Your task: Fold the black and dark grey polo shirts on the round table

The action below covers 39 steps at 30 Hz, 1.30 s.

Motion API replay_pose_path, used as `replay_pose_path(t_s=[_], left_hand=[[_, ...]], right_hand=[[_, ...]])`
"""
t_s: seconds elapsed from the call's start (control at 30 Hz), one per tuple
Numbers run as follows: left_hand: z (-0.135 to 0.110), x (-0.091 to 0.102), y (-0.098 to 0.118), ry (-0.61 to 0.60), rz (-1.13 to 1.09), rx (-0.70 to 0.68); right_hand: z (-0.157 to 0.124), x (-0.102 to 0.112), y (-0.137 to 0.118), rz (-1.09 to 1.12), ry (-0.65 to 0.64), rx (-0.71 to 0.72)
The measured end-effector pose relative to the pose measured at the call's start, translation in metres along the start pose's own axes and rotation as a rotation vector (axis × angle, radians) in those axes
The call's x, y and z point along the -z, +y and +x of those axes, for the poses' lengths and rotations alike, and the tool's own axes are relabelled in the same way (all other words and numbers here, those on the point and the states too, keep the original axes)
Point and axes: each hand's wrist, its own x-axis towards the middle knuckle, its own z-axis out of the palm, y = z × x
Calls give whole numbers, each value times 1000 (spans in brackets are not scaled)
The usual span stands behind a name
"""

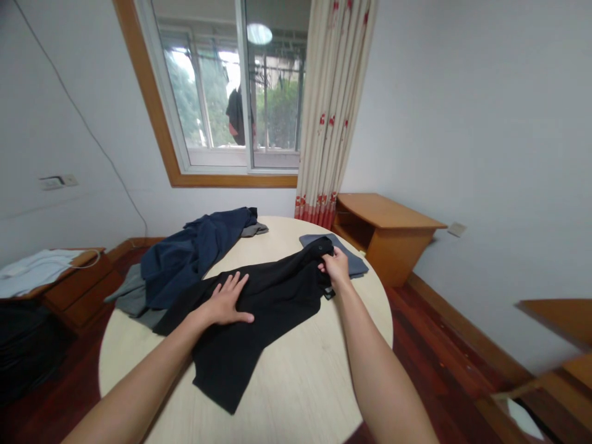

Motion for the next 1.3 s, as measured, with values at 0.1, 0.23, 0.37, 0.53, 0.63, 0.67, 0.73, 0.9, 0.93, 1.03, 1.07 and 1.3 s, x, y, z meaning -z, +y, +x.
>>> replay_pose_path(t_s=[0.1,0.23,0.37,0.53,0.63,0.67,0.73,0.9,0.93,1.03,1.07,1.3], left_hand=[[2,-4,0,-93,75,120],[4,2,-1,13,110,53],[5,7,-4,25,-16,-70],[-1,34,-30,75,-650,-276],[0,46,-47,372,-784,-184],[1,46,-51,466,-729,-143],[5,44,-56,582,-574,-58],[4,31,-54,320,-250,75],[2,29,-52,218,-184,83],[-5,26,-39,-28,12,96],[-7,25,-33,-69,69,104],[-9,31,-14,-87,-57,-76]], right_hand=[[1,0,1,-1,0,10],[1,2,0,26,27,12],[2,7,-4,95,53,41],[9,13,-7,281,164,86],[11,9,-3,274,161,130],[10,7,-1,215,129,149],[8,4,2,23,28,229],[1,12,2,-524,-445,486],[-1,14,2,-599,-559,497],[-10,15,-1,-780,-819,428],[-14,13,-2,-837,-866,377],[-41,-19,-16,-1161,-808,212]])
